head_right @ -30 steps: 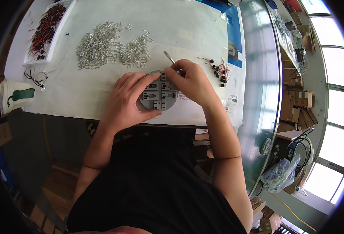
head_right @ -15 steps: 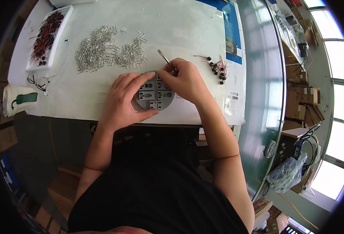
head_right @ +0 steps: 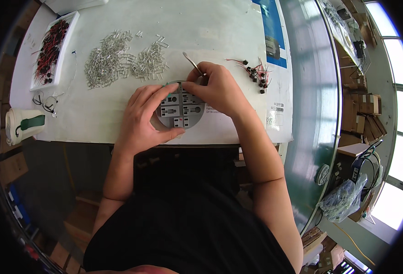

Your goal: Assemble small electronic or mechanical parts onto a circular plastic base using hands and a small tool.

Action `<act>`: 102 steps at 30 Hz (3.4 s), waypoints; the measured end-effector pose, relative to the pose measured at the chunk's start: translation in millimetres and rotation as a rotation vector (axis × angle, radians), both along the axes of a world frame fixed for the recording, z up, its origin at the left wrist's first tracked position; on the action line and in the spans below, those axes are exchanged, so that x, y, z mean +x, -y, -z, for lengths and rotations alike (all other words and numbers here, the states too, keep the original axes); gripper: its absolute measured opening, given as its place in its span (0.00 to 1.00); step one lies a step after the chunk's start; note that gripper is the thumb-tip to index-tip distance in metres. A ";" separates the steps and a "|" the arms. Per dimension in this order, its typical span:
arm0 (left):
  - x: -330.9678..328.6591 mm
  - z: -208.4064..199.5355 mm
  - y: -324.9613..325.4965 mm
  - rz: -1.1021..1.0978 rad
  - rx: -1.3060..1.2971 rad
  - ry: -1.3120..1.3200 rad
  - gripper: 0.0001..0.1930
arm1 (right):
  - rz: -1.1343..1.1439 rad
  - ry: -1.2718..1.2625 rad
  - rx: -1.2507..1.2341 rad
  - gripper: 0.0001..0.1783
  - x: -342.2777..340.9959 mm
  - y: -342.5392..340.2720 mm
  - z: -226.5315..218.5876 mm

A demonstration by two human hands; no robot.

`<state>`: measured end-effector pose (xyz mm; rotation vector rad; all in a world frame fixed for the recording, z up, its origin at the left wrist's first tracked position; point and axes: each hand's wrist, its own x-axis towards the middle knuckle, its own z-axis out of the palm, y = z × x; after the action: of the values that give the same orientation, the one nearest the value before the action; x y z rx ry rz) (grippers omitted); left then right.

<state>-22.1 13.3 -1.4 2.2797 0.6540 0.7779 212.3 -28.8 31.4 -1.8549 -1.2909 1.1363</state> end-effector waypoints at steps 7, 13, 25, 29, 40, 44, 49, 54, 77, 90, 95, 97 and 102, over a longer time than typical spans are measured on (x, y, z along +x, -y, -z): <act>1.1 -6.9 -6.3 -0.039 0.044 0.114 0.33 | 0.179 -0.335 -0.032 0.13 8.3 0.6 -8.2; 26.5 -26.5 -5.2 -0.096 -0.216 0.158 0.13 | 0.219 -0.368 0.009 0.17 7.4 2.6 -3.0; 51.1 -37.0 -14.3 -0.046 0.084 -0.242 0.10 | 0.235 -0.421 0.041 0.15 9.1 9.3 3.3; 53.4 -37.6 -15.9 -0.062 0.131 -0.239 0.10 | 0.191 -0.352 0.079 0.15 11.8 7.7 5.6; 35.8 -3.0 -2.9 -0.173 0.052 0.006 0.17 | 0.371 0.661 0.165 0.11 80.7 10.6 -5.6; 34.6 -10.9 -2.2 -0.215 0.131 0.162 0.20 | 0.341 0.490 0.190 0.09 55.3 19.2 -39.8; 27.3 -45.5 0.2 -0.184 0.140 0.296 0.22 | 0.223 0.117 0.302 0.08 13.7 38.2 -35.4; 21.6 -47.0 4.7 -0.023 0.046 0.270 0.17 | 0.039 -0.424 0.516 0.08 -11.0 52.1 -23.1; 12.8 -30.7 6.9 0.110 -0.927 0.444 0.10 | 0.059 -0.509 0.461 0.12 -23.1 62.5 -6.6; 23.4 -31.2 5.3 0.161 -1.162 0.458 0.08 | 0.060 -0.512 0.521 0.12 -23.7 60.5 -7.3; 26.9 -31.0 5.9 0.131 -1.112 0.473 0.09 | -0.103 -0.239 0.586 0.10 -12.8 59.3 -3.6; 22.3 -33.7 -0.1 0.170 -1.108 0.356 0.09 | -0.123 -0.190 0.599 0.10 -6.2 59.1 -5.6; 13.2 -34.8 -5.3 0.158 -1.027 0.331 0.09 | -0.140 -0.097 0.604 0.09 -3.6 61.1 -5.0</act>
<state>-8.9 18.6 33.5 1.2160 0.5271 0.5314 208.7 -90.0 36.4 -1.2683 -1.5173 0.7710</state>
